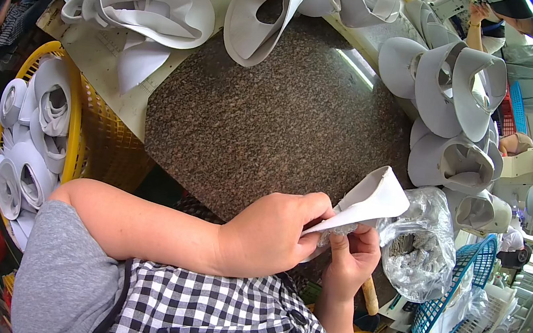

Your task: The person assembles and flattens shoe upper components by inserting padding and supports, then striking them with a hammer.

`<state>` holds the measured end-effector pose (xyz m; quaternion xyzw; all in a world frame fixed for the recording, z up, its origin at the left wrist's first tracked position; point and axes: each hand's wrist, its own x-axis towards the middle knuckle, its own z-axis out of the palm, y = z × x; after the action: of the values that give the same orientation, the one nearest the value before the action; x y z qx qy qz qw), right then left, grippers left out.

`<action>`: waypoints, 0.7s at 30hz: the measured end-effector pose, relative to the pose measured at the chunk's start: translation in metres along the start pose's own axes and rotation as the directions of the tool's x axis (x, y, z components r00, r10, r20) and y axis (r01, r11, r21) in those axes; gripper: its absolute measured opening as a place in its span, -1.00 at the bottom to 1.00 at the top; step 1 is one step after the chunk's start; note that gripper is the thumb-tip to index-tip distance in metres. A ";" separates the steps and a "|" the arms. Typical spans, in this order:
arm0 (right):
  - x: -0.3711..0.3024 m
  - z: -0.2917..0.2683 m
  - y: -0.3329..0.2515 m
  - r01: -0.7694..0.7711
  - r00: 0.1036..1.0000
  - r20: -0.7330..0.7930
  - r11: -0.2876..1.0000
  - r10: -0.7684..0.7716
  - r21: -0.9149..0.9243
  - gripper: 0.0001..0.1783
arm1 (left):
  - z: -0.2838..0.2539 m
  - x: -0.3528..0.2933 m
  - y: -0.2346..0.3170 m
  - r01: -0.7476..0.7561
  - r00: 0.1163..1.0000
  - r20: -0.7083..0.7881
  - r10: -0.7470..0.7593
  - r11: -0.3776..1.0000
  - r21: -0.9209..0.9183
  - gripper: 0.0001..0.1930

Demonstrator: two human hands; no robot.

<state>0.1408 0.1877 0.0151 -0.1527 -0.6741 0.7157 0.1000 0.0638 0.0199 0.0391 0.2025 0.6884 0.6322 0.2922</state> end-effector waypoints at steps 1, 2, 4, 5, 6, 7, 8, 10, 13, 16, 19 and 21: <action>0.000 0.000 0.001 -0.009 1.000 -0.007 1.000 0.009 -0.014 -0.75 | 0.001 0.000 0.000 -0.045 0.999 -0.012 0.046 0.998 0.034 -0.81; 0.001 -0.001 0.003 -0.010 1.000 -0.007 1.000 0.010 -0.014 -0.75 | 0.001 0.000 -0.001 -0.044 0.999 -0.011 0.044 0.998 0.033 -0.81; 0.002 -0.003 0.007 -0.030 0.999 -0.015 0.998 0.029 -0.059 -0.74 | 0.002 0.001 -0.003 -0.121 0.992 -0.013 0.125 0.975 0.185 -0.81; 0.004 -0.002 0.006 -0.030 0.999 -0.016 0.998 0.029 -0.059 -0.74 | 0.001 0.002 -0.003 -0.121 0.992 -0.012 0.126 0.975 0.186 -0.81; 0.007 0.000 0.004 -0.039 0.999 -0.014 0.999 0.039 -0.012 -0.73 | 0.000 0.004 -0.004 -0.107 0.994 -0.002 0.108 0.985 0.136 -0.81; 0.010 0.001 0.002 -0.048 0.999 -0.012 0.998 0.048 0.037 -0.71 | -0.002 0.007 -0.004 -0.091 0.996 0.009 0.091 0.992 0.087 -0.80; 0.012 0.002 -0.001 -0.046 0.999 -0.014 0.998 0.047 0.037 -0.71 | -0.004 0.008 -0.002 -0.093 0.996 0.011 0.092 0.992 0.088 -0.80; 0.016 0.001 -0.007 -0.035 0.999 -0.037 0.998 0.037 0.044 -0.69 | -0.010 0.008 0.004 0.007 0.999 0.051 -0.003 0.998 -0.066 -0.76; 0.019 -0.001 0.002 -0.063 0.995 -0.068 0.995 0.069 0.080 -0.74 | -0.002 0.010 -0.004 -0.125 0.992 0.022 0.124 0.991 0.043 -0.70; 0.020 -0.004 0.010 -0.075 0.989 -0.122 0.996 0.081 0.055 -0.72 | -0.003 0.011 -0.001 -0.296 0.952 -0.012 0.306 0.929 0.224 -0.60; 0.018 0.000 0.008 -0.032 0.976 -0.209 0.986 0.067 0.166 -0.35 | -0.017 0.015 0.004 -0.485 0.834 -0.019 0.552 0.749 0.452 -0.50; 0.017 -0.007 -0.008 -0.007 0.997 0.074 0.982 -0.007 0.188 -0.33 | -0.029 0.013 0.008 -0.536 0.695 0.032 0.719 0.488 0.689 -0.46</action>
<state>0.1269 0.2004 0.0214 -0.1158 -0.6067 0.7814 0.0889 0.0343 0.0070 0.0462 0.4446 0.7702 0.4339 -0.1443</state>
